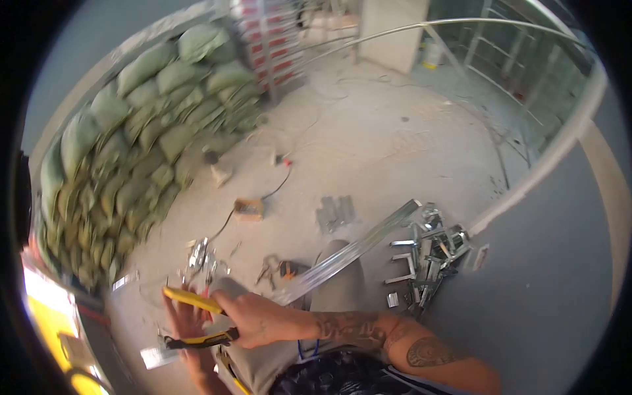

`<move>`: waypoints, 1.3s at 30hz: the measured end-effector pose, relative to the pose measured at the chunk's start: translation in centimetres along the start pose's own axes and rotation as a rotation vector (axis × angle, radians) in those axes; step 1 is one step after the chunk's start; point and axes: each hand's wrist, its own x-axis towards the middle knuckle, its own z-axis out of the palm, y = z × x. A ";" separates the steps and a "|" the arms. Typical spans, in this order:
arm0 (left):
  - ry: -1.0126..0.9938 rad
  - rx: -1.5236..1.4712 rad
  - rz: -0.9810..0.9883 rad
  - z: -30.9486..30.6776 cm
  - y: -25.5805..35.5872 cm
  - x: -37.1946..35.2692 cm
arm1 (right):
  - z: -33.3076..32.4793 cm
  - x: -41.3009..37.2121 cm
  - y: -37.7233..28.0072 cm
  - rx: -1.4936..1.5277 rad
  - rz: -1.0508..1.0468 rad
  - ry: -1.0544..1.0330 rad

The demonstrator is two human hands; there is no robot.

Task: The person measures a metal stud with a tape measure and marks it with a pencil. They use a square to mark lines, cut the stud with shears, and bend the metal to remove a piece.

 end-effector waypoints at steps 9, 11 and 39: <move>0.148 -0.268 0.249 -4.9 6.3 4.8 | 3.1 6.0 4.5 -0.021 -0.333 0.018; 0.122 -0.332 0.247 -7.1 8.5 5.9 | 4.0 5.2 8.1 -0.284 -0.124 -0.117; 0.231 0.077 -0.896 -4.5 -8.6 15.8 | 8.9 0.1 8.8 -0.338 -0.130 -0.224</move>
